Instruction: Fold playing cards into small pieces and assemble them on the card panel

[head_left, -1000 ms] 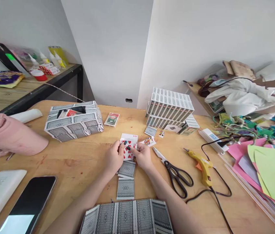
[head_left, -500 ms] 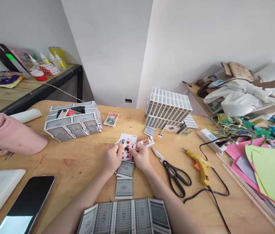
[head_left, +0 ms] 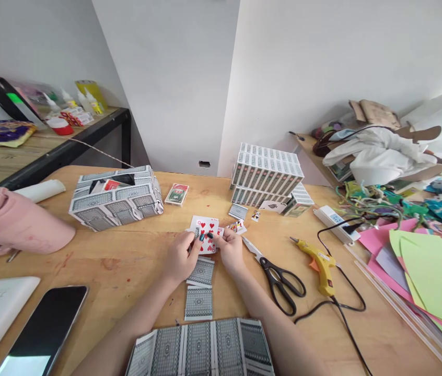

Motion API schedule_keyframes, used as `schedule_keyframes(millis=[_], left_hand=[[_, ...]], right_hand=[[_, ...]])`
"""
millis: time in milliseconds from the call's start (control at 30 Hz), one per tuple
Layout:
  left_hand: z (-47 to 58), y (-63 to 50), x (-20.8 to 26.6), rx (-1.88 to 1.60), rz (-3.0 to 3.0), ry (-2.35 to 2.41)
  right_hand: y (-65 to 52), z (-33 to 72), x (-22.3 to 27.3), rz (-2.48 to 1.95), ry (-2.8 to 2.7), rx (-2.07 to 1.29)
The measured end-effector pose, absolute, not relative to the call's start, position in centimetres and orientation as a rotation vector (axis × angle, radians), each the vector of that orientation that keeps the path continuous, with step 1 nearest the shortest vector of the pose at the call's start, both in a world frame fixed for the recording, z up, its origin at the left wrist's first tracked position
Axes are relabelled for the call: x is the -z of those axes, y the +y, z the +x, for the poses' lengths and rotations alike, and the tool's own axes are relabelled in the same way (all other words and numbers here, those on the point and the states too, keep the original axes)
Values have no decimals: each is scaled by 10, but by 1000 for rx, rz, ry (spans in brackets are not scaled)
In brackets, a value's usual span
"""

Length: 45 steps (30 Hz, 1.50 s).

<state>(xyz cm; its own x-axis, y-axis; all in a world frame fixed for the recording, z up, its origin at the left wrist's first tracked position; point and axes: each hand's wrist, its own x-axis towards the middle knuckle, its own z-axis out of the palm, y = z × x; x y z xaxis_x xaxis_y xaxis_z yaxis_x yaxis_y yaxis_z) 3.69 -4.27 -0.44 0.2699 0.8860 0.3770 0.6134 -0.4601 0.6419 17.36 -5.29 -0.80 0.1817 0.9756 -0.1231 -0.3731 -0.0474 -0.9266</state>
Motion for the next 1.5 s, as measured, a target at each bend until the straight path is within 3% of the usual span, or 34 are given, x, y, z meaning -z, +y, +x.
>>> schedule_keyframes(millis=[367, 1000, 1500], left_hand=[[37, -43, 6, -1058, 2188, 1312], [33, -43, -3, -1088, 1822, 1206], [30, -36, 7, -1251, 1833, 1477]], right_hand=[[-51, 176, 8, -1111, -700, -1186], [-49, 178, 6, -1070, -794, -1313], [-50, 180, 6, -1101, -1010, -1199]])
